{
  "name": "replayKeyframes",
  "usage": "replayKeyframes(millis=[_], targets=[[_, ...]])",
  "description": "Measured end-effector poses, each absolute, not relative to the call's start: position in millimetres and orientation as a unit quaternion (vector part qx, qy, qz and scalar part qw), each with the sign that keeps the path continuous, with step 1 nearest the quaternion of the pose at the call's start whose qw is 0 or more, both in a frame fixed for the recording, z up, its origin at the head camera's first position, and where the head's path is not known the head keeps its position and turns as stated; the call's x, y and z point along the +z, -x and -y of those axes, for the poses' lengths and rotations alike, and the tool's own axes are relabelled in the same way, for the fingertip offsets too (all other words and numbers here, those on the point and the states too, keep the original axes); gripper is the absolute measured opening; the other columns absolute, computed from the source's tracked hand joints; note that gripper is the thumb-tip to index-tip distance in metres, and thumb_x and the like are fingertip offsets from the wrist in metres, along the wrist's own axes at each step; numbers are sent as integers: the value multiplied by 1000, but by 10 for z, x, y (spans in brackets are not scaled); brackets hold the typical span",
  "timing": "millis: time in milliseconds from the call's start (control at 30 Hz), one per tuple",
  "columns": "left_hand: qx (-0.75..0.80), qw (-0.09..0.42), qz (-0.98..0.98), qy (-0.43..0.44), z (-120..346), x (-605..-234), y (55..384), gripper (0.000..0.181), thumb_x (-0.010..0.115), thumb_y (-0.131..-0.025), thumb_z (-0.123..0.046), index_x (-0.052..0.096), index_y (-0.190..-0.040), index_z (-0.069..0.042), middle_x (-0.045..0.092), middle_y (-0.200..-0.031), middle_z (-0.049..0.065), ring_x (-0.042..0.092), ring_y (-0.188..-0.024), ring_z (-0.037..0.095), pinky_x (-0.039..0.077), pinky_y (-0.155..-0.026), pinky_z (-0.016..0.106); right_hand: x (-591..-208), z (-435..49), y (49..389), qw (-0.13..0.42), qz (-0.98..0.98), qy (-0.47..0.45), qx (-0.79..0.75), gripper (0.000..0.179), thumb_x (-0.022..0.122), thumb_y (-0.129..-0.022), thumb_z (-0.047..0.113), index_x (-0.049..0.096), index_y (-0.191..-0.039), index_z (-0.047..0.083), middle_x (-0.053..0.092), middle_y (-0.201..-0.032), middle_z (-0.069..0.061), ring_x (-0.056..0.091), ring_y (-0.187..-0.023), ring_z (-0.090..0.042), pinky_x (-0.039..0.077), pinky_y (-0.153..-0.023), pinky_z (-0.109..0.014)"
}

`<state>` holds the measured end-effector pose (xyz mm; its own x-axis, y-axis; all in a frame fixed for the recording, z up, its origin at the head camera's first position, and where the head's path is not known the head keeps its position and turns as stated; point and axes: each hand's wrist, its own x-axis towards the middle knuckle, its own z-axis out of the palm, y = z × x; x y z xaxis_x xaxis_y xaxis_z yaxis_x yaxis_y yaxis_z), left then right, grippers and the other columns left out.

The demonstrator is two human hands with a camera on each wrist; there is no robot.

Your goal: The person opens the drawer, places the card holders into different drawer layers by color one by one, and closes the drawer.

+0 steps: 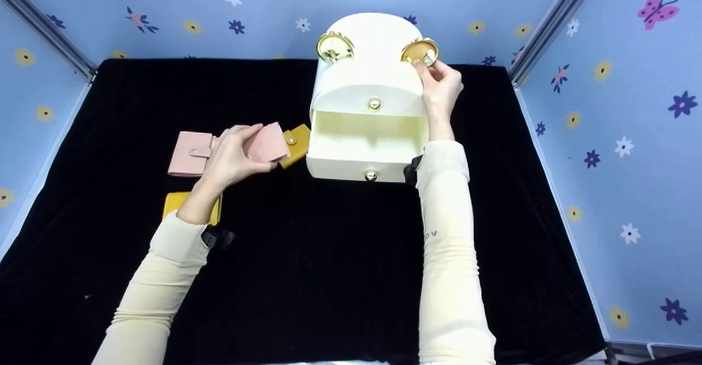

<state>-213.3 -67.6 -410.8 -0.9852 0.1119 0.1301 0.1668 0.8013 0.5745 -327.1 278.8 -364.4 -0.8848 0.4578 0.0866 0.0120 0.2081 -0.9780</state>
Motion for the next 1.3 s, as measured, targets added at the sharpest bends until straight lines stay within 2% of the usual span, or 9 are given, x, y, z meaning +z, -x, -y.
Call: replayKeyframes(millis=[633,1300], targets=[[-285,27,950,125,229,-3689,2197,81,77,-57,-33,47,-129,-9,50,-122,8,42,-108,24,27,-88,40,-3640,-2785,3276,183,755,153,611,27,73,-72,25,70,-94,9,65,-73,4,59,-66,-9,45,-62,-19],[-262,-17,947,184,-359,-3588,2350,79,75,-58,-34,46,-129,-15,48,-124,3,40,-108,19,27,-85,34,-3634,-2785,3263,177,762,163,601,29,73,-73,26,70,-96,10,66,-76,3,59,-68,-9,45,-64,-19]])
